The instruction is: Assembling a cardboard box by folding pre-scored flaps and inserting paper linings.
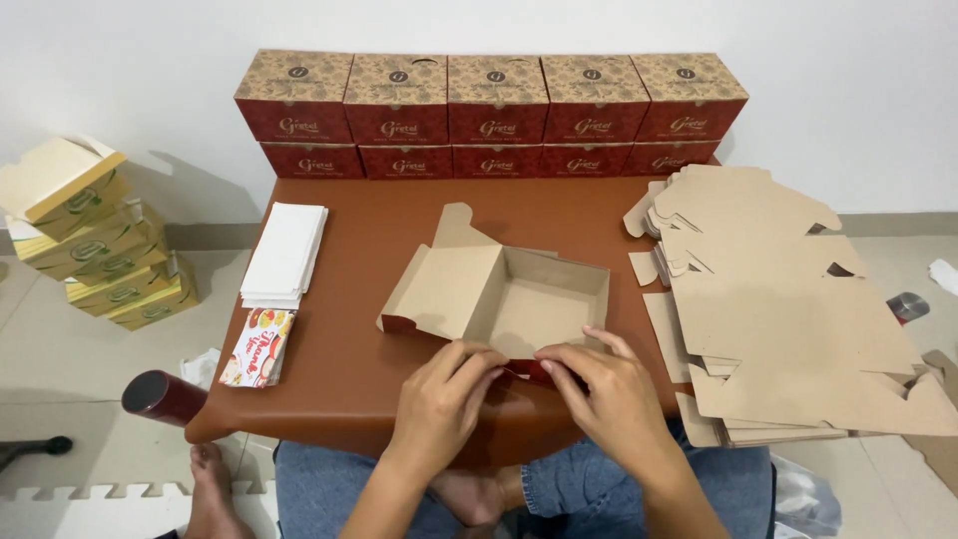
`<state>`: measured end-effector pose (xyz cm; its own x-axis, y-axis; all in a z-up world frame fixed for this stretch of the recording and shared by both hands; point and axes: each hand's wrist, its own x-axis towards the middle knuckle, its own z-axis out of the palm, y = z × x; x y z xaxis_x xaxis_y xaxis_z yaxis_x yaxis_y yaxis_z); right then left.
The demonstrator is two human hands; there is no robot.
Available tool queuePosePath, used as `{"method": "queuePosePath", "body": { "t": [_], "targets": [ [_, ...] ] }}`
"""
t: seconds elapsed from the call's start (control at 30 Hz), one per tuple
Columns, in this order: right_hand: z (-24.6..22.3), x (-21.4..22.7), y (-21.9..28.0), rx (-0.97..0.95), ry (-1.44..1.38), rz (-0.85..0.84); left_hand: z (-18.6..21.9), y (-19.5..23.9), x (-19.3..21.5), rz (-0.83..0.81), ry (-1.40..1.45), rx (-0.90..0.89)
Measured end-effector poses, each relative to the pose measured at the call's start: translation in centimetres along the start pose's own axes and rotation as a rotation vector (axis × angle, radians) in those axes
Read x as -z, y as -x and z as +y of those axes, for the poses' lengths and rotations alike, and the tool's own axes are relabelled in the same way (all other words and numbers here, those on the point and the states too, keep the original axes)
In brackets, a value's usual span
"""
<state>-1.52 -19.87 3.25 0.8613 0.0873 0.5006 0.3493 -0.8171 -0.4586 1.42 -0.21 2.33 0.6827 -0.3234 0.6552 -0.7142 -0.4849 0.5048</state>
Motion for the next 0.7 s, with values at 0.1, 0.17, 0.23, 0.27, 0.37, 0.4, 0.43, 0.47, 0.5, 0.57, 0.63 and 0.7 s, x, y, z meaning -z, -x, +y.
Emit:
{"method": "queuePosePath", "body": {
  "t": [0.1,0.17,0.23,0.27,0.37,0.4,0.43,0.47,0.5,0.57,0.63,0.7],
  "targets": [
    [0.3,-0.3,0.1,-0.015,-0.029,0.014,-0.3,-0.2,-0.5,0.056,0.017,0.064],
    [0.1,-0.3,0.1,-0.016,-0.042,0.022,-0.3,-0.2,-0.7,0.077,0.031,0.09],
    [0.2,-0.4,0.1,-0.012,-0.057,0.029,-0.4,-0.2,-1.0,0.101,0.041,0.117],
    [0.3,-0.6,0.1,0.002,-0.057,0.041,-0.5,-0.2,-1.2,0.119,0.015,0.078],
    [0.3,-0.9,0.3,0.018,-0.064,0.051,-0.7,0.0,-1.9,0.125,0.002,0.0],
    [0.2,-1.0,0.4,0.021,-0.07,0.049,-0.7,0.0,-2.2,0.114,0.017,-0.041],
    [0.1,-1.2,0.4,0.02,-0.071,0.05,-0.8,0.2,-2.6,0.113,0.016,-0.041],
    [-0.1,-1.3,0.5,0.023,-0.066,0.08,-0.8,0.4,-3.0,0.099,0.026,-0.054],
    [-0.2,-1.5,0.5,0.026,-0.062,0.111,-0.8,0.5,-3.5,0.085,0.036,-0.067],
    [-1.3,-1.5,0.4,0.035,-0.086,0.124,-0.9,0.5,-3.3,0.092,0.036,-0.049],
    [-1.9,-1.1,0.4,0.047,-0.114,0.139,-1.1,0.4,-2.9,0.1,0.032,-0.033],
    [-2.1,-0.2,0.7,0.14,-0.191,-0.06,-1.5,0.4,-2.3,0.099,-0.019,0.031]
  ]
}}
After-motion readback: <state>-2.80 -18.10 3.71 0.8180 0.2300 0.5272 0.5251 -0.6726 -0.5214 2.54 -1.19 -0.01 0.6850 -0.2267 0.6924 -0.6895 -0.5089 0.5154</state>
